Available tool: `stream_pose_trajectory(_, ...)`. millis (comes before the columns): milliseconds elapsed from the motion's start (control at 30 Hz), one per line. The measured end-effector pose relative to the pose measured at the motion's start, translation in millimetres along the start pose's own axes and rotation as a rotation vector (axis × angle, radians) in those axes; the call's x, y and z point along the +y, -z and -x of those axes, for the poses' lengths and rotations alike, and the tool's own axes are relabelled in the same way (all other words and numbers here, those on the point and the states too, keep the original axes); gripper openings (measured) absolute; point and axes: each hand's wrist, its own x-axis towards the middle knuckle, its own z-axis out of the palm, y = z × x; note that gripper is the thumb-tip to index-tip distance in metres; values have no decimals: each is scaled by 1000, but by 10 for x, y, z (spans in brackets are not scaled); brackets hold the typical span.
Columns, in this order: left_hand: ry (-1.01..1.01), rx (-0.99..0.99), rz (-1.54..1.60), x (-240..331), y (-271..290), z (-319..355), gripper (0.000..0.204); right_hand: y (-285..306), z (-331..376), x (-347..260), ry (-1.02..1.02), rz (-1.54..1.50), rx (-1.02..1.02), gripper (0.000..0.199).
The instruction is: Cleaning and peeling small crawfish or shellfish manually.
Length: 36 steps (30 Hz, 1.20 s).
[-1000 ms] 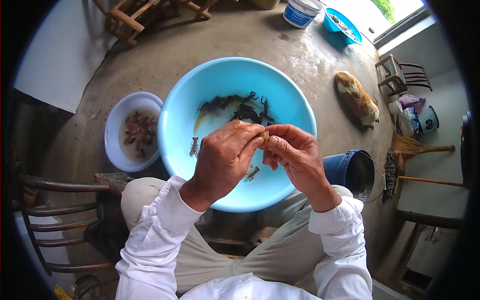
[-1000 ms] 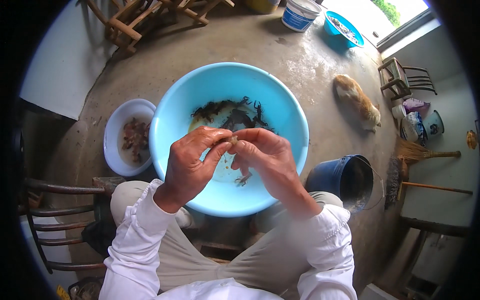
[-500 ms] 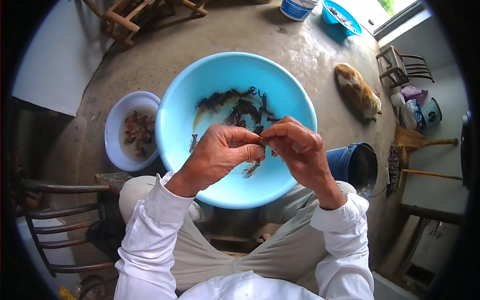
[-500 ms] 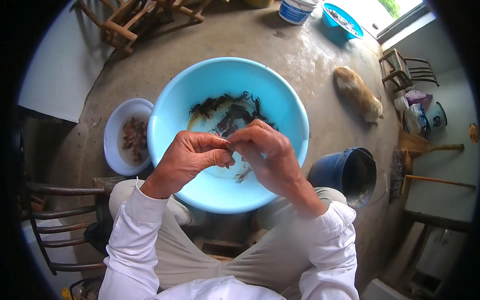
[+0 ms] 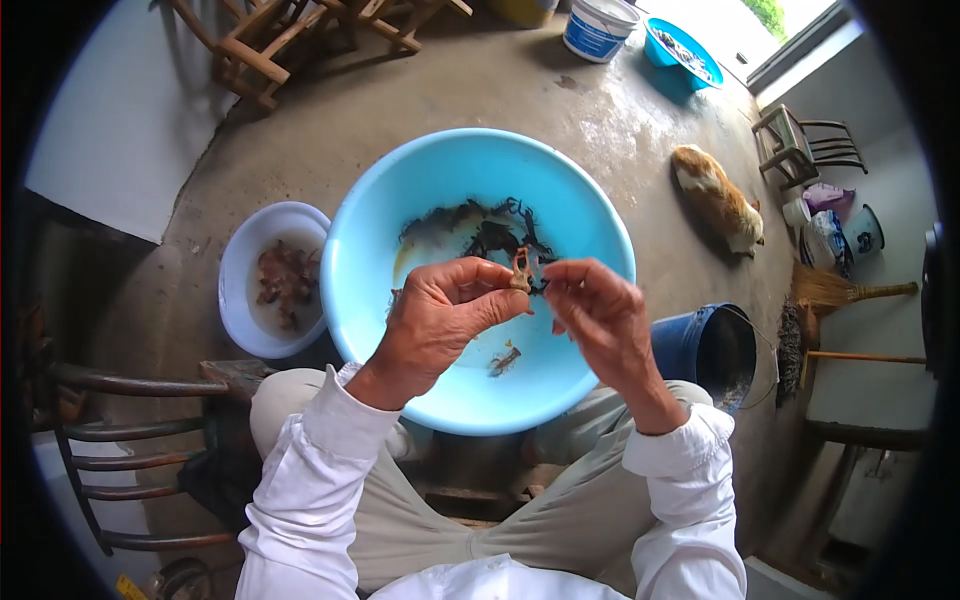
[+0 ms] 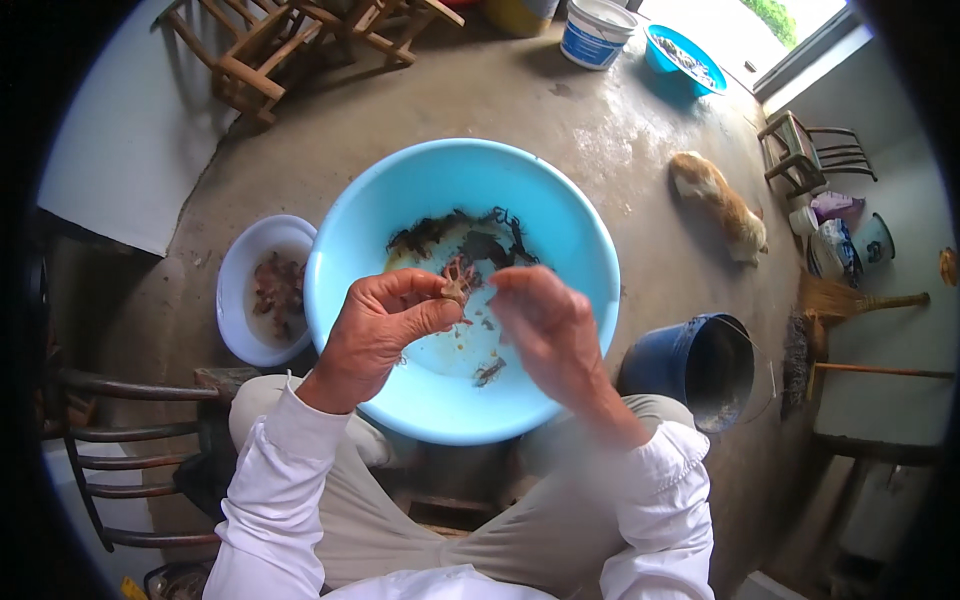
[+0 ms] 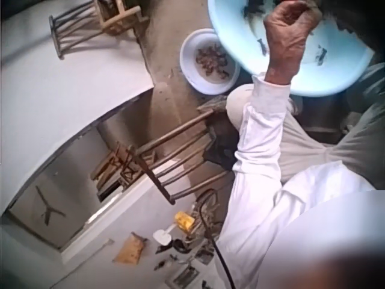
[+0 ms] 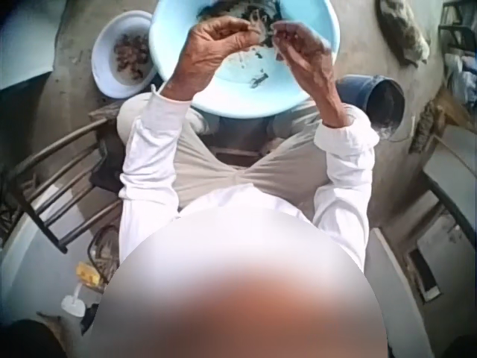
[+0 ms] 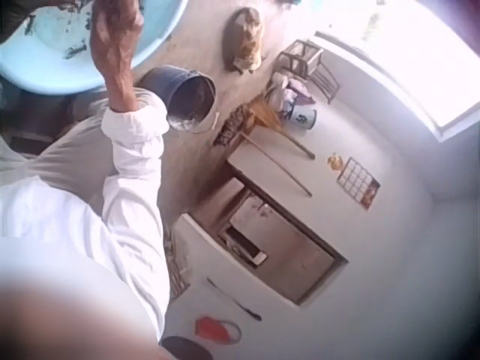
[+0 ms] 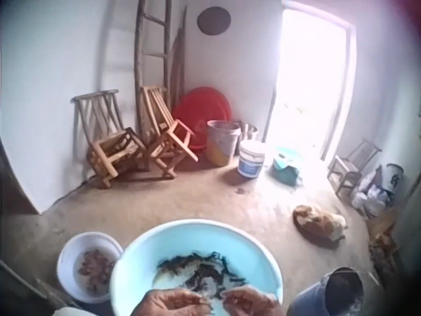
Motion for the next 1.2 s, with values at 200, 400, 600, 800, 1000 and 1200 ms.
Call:
stream_pose_trajectory(200, 1, 71, 331, -41, -19, -3, 19, -209, 91, -44, 59, -21, -101, 26)
stream_pose_trajectory(400, -12, 107, 274, -26, -41, -13, 16, -245, 63, -38, 15, -139, -31, 11)
stream_pose_trajectory(600, -57, 140, 35, -19, -81, 5, 18, -231, 54, -21, 7, -244, -32, 7)
stream_pose_trajectory(800, -249, 120, -102, -55, -104, 0, 20, -241, 49, -61, -18, -318, -51, 5)
stream_pose_trajectory(1000, -392, 177, -421, 15, -153, 28, 18, -218, 47, -55, -60, -389, -61, 6)
stream_pose_trajectory(1200, -548, 238, -558, -56, -175, 7, 17, -215, 48, -68, -235, -612, -70, 5)
